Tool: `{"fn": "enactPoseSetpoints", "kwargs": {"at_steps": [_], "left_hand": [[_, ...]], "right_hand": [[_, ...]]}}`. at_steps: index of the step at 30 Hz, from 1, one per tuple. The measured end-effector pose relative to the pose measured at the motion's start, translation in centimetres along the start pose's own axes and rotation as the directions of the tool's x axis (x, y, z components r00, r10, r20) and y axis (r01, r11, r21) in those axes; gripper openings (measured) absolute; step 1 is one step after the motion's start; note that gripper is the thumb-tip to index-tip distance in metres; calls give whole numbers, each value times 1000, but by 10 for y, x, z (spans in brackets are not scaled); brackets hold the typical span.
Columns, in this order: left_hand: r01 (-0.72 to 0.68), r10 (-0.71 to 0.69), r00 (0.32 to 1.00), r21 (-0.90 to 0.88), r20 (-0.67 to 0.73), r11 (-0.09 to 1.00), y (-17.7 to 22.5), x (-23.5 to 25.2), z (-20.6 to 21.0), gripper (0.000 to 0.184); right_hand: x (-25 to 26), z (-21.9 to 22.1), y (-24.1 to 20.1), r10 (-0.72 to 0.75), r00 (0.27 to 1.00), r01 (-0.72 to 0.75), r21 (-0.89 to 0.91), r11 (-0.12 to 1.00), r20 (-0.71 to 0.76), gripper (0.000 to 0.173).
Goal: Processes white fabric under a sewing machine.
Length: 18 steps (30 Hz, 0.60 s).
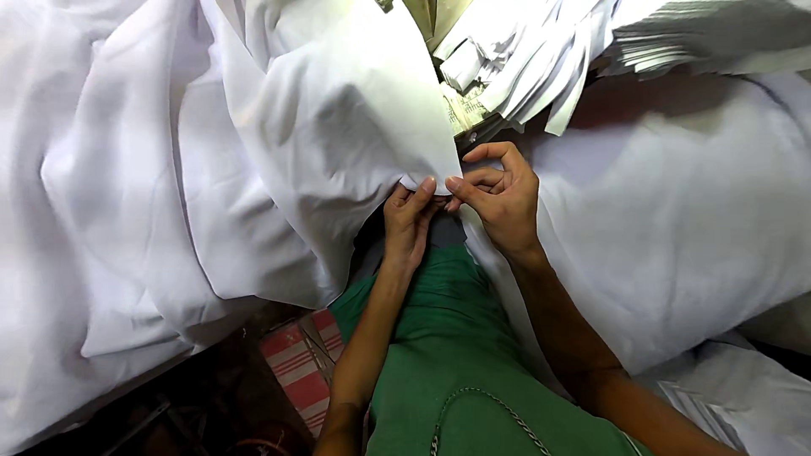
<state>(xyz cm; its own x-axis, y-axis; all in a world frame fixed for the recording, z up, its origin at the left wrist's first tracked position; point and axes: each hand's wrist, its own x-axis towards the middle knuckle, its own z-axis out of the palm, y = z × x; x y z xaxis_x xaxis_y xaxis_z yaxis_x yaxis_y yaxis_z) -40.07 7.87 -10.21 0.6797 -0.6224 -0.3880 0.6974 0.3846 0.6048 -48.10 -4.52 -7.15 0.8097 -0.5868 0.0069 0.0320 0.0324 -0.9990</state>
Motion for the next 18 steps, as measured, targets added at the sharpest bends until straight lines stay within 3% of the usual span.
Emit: {"fn": "enactPoseSetpoints", "kwargs": {"at_steps": [4, 6, 9, 11, 12, 15, 18], "left_hand": [[102, -69, 990, -286, 126, 953, -6, 1, -10, 31], [72, -4, 987, -426, 159, 902, -6, -4, -18, 42], [-198, 241, 970, -446, 39, 873, 18, -33, -23, 43], [-412, 394, 911, -283, -122, 866, 44, -58, -33, 33], [-454, 430, 889, -177, -159, 873, 55, -68, -42, 31], [-327, 327, 936, 23, -131, 945, 71, -90, -72, 37], [-105, 101, 988, -29, -113, 994, 66, -100, -100, 51]], "right_hand": [[2, -2, -2, 5, 1000, -6, 46, 999, 17, 41], [3, -7, -7, 25, 999, -30, 140, 990, 42, 42], [7, -19, -12, 38, 997, -55, 247, 968, 73, 41], [11, -19, -5, 35, 996, -54, 234, 971, 87, 41], [14, -15, 2, 43, 994, -63, 208, 976, 101, 40], [22, 5, 29, 88, 989, -100, 101, 990, 117, 32], [36, 11, 43, 131, 988, -130, -9, 991, 79, 22]]}}
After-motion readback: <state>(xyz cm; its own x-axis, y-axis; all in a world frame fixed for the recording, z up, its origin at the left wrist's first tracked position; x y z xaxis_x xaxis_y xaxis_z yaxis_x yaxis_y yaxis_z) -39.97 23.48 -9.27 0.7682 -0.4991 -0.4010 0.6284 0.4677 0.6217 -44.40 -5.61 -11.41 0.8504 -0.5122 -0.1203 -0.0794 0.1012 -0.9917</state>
